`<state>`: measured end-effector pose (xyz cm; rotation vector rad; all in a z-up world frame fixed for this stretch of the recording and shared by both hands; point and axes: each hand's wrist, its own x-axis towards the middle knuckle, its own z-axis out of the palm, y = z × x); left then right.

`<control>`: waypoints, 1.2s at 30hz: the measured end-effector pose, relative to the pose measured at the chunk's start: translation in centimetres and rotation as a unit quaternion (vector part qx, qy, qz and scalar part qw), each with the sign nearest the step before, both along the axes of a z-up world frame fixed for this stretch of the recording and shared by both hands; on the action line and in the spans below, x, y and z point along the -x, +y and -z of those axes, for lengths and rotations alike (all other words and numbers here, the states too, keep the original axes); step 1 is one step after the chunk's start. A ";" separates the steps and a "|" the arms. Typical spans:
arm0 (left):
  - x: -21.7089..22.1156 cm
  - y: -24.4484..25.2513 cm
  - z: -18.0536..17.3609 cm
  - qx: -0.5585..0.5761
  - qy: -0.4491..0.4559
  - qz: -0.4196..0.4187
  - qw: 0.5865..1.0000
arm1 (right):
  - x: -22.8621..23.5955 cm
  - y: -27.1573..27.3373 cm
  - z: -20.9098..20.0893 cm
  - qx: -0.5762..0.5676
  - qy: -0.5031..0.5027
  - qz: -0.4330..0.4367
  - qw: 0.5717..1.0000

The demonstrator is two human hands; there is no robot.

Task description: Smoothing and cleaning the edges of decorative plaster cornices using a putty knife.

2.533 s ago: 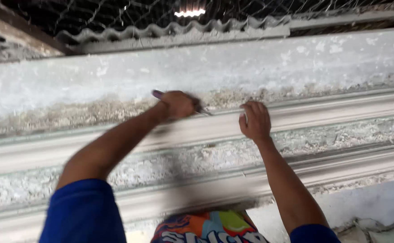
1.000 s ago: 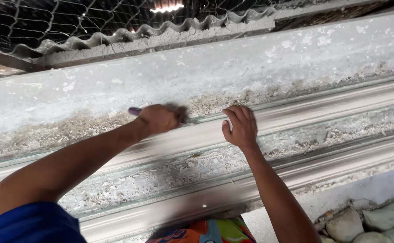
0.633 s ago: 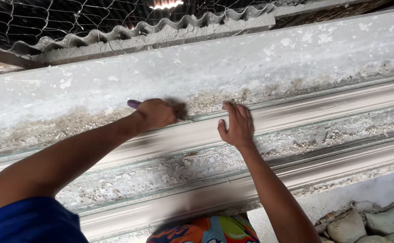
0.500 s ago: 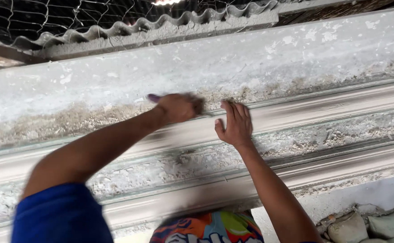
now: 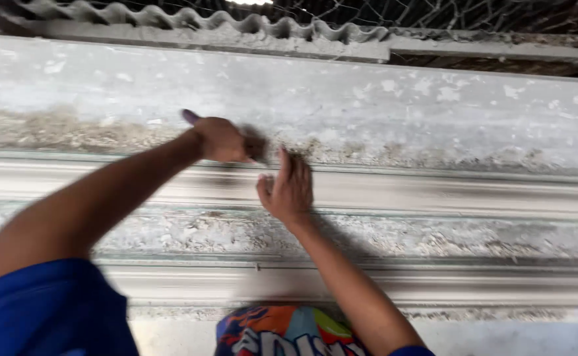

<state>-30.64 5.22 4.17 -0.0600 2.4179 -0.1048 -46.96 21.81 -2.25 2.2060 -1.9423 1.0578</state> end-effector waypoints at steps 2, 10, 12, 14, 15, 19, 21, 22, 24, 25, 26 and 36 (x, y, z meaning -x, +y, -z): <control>-1.4 -0.2 -1.7 -0.010 0.053 -0.026 0.998 | 1.4 -0.3 -1.3 -0.002 -0.008 -0.012 1.000; -3.0 0.8 -3.3 -0.002 0.049 -0.055 0.997 | 13.8 1.0 -0.4 -0.010 0.133 -0.039 0.990; 0.5 1.0 1.1 0.081 -0.063 0.079 0.992 | 13.6 1.0 1.8 -0.001 0.158 -0.035 0.987; 1.0 0.6 -2.5 0.004 0.023 -0.004 1.000 | 12.9 1.2 0.4 -0.015 0.159 -0.025 0.987; 1.6 0.2 -4.2 -0.064 0.113 -0.090 0.987 | 13.1 1.0 -0.3 -0.022 0.166 -0.014 0.986; -1.1 0.6 -1.8 0.139 -0.118 0.209 0.961 | 12.9 1.1 -0.6 -0.026 0.161 -0.016 0.987; -4.4 0.1 -0.6 -0.038 0.076 -0.058 0.995 | 12.7 1.1 -1.3 -0.035 0.155 -0.019 0.987; -1.7 0.7 -1.1 -0.041 0.075 -0.057 0.995 | 12.7 1.3 -1.4 -0.038 0.154 -0.019 0.987; 3.8 1.6 -2.4 -0.011 -0.052 -0.026 0.998 | 12.5 1.2 -1.8 -0.034 0.149 -0.017 0.988; 3.6 1.3 -0.1 -0.010 -0.052 -0.024 0.998 | 12.5 1.3 -1.5 -0.034 0.149 -0.014 0.988; 3.4 1.1 2.2 -0.005 0.043 -0.002 0.999 | 12.4 1.5 -1.2 -0.041 0.150 -0.009 0.988; 4.4 1.2 -1.2 0.028 -0.052 0.044 0.997 | 12.8 1.2 -0.5 0.001 0.136 -0.009 0.991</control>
